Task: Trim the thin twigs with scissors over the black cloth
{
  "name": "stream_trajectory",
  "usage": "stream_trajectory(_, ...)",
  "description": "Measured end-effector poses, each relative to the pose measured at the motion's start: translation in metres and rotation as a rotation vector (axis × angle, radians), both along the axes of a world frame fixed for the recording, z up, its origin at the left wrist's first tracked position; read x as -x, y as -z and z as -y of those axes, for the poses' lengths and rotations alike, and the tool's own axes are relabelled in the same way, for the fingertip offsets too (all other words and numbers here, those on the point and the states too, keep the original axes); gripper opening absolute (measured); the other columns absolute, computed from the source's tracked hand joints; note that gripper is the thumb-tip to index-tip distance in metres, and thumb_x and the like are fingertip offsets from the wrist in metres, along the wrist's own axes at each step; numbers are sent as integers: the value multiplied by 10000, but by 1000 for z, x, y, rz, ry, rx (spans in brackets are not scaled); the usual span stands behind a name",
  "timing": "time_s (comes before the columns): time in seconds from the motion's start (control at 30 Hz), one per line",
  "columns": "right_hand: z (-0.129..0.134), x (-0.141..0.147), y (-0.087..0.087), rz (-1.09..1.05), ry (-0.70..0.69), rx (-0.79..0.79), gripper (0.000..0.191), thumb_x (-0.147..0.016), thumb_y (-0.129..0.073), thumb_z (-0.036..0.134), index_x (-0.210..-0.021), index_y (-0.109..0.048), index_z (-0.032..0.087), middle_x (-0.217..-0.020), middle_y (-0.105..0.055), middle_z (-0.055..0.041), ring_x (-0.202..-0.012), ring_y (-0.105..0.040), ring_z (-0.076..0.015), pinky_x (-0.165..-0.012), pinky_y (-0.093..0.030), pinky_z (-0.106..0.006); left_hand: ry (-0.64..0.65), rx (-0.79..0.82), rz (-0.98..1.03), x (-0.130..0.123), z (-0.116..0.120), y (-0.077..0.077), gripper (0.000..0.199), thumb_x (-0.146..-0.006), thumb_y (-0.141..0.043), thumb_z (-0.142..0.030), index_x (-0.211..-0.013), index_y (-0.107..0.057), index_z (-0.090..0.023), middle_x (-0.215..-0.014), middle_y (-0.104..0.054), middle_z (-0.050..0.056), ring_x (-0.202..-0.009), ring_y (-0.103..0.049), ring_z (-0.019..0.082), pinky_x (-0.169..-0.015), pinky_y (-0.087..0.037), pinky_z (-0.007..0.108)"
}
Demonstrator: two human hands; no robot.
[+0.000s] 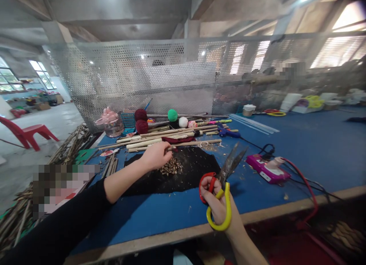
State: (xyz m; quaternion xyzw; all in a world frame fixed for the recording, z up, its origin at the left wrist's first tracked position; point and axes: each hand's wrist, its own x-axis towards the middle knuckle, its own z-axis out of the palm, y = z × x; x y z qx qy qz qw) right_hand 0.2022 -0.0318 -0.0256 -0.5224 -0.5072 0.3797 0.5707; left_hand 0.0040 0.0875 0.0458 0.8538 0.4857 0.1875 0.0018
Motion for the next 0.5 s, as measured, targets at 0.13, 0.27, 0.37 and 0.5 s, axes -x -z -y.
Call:
stream_trajectory(0.13,-2,0,1,-4,-28,-8,194,-637,-553,316,-760,-484,184,-623,-485,19,-505,-434,-103,-475,-360,-228,-227,-12,108,7,-14,-10,235,-722,-483,-209,-922,-597,-157,-793,-636,71,-722,-561,190,-658,-388,272)
stream_trajectory(0.27,-1,3,-4,-35,-41,-8,191,-604,-534,297,-743,-462,188,-556,-445,45,-468,-415,-99,-460,-343,-231,-321,-16,256,6,-14,-15,248,-726,-512,-259,-938,-582,-150,-821,-639,82,-763,-567,197,-704,-396,281)
stream_trajectory(0.37,1,5,-7,-41,-29,-17,197,-588,-521,292,-743,-457,187,-524,-439,54,-450,-406,-97,-451,-332,-230,-409,7,483,1,-1,-13,257,-737,-497,-253,-960,-556,-139,-827,-637,72,-733,-560,174,-693,-394,267)
stream_trajectory(0.5,1,7,-5,-27,-21,-44,182,-590,-506,272,-742,-454,188,-510,-437,60,-448,-404,-96,-447,-325,-225,-426,42,667,7,23,-3,210,-765,-459,-289,-869,-568,-143,-771,-625,50,-684,-535,152,-666,-378,255)
